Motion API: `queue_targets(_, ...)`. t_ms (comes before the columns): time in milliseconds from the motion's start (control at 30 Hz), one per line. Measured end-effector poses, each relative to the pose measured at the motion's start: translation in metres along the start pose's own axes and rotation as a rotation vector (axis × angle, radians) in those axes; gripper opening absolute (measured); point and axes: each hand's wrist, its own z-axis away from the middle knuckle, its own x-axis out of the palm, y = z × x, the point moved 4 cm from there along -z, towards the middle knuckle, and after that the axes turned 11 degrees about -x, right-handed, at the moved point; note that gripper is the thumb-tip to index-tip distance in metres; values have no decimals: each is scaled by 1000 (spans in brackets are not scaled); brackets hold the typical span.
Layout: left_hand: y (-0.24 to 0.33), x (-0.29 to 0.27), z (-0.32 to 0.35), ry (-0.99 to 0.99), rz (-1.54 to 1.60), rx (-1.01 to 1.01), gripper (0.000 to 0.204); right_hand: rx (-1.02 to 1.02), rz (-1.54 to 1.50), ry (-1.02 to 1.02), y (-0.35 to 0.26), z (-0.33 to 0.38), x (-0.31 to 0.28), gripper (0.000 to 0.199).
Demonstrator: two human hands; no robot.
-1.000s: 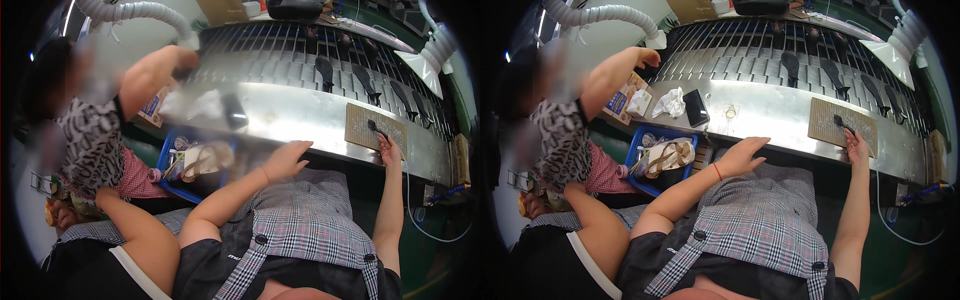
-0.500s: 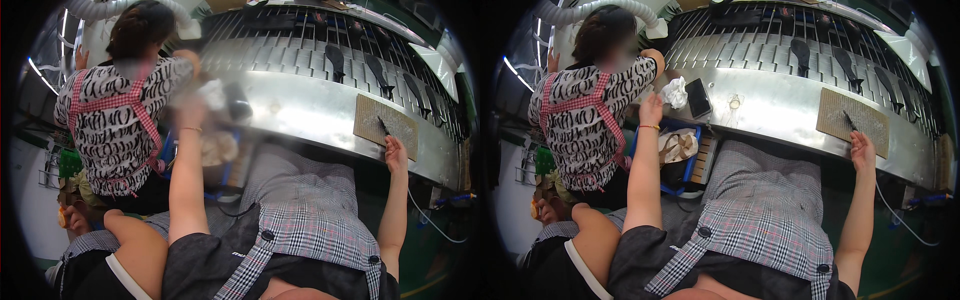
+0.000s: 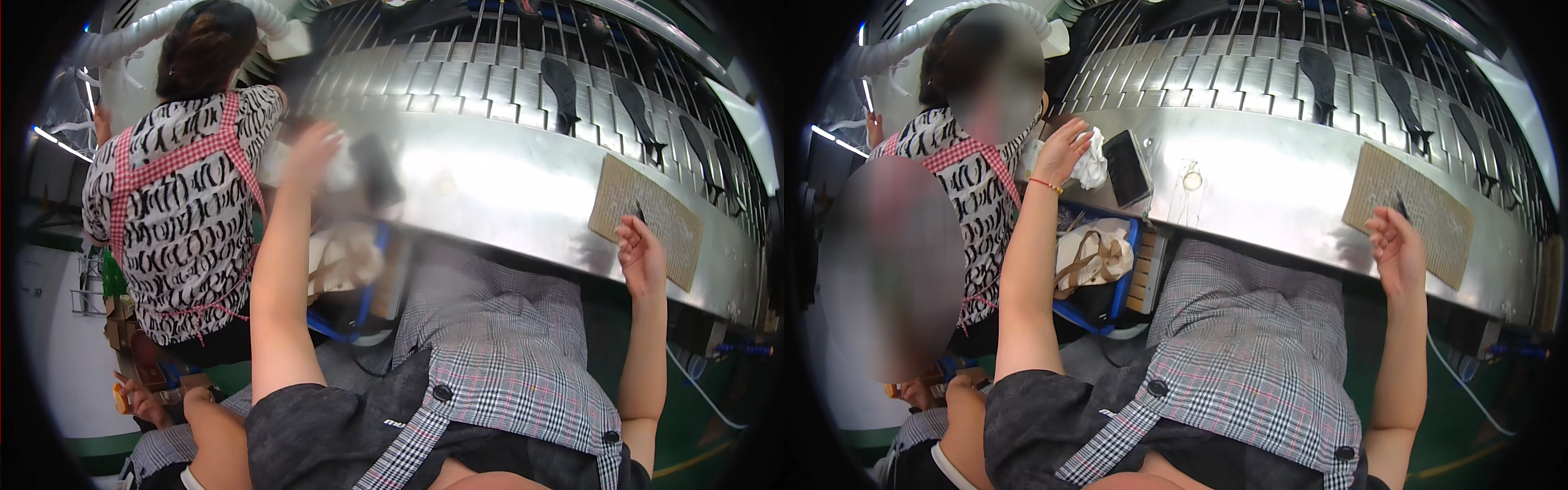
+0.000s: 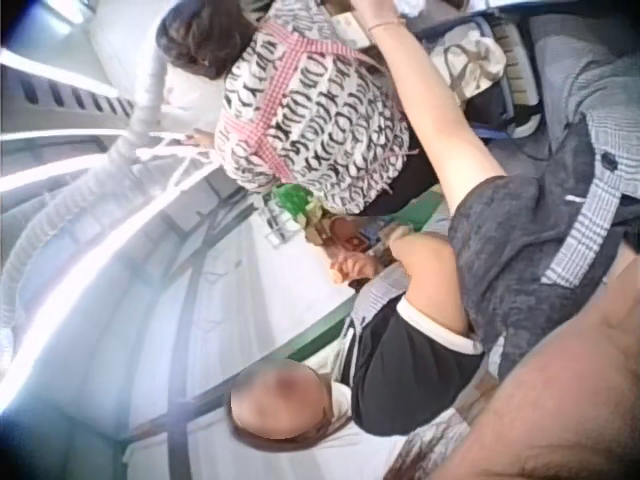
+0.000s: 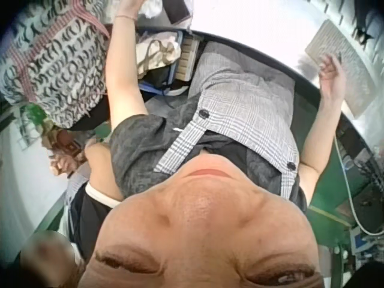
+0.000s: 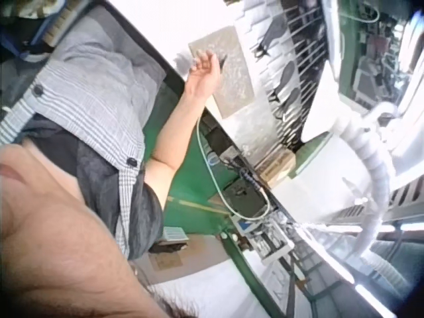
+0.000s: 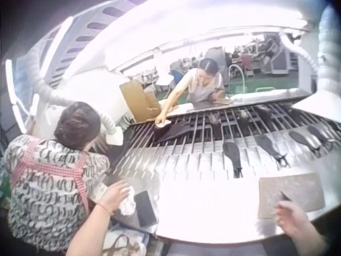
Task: The person applies adhesive to shoe insoles and outsoles using a brush applicator tool and places them onto a conveyor belt.
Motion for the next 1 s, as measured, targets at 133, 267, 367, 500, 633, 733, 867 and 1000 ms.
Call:
queue_targets(133, 23, 20, -68, 271, 357, -511, 67, -24, 246, -119, -3, 2, 56, 24)
queue_targets(267, -6, -6, -165, 428, -1, -629, 70, -47, 454, -279, 6, -38, 109, 20)
queue_targets(367, -30, -10, -214, 515, -99, -697, 65, -27, 550, -340, 27, -70, 150, 23)
queue_targets(500, -74, 11, -257, 484, -338, -856, 60, -286, 1049, -488, 42, -128, 198, 37)
queue_targets(633, -110, 33, -256, 571, -391, -434, 42, -384, 1379, -611, 72, -168, 220, 50)
queue_targets(733, -70, 85, -251, 539, -225, -401, 39, -302, 1473, -576, 86, -184, 219, 53)
queue_targets(867, -34, 88, -214, 642, 806, -594, 57, -258, 1405, -534, 84, -192, 231, 52)
queue_targets(1000, -21, 105, -199, 708, 1160, -595, 69, -203, 1207, -442, 69, -189, 226, 46)
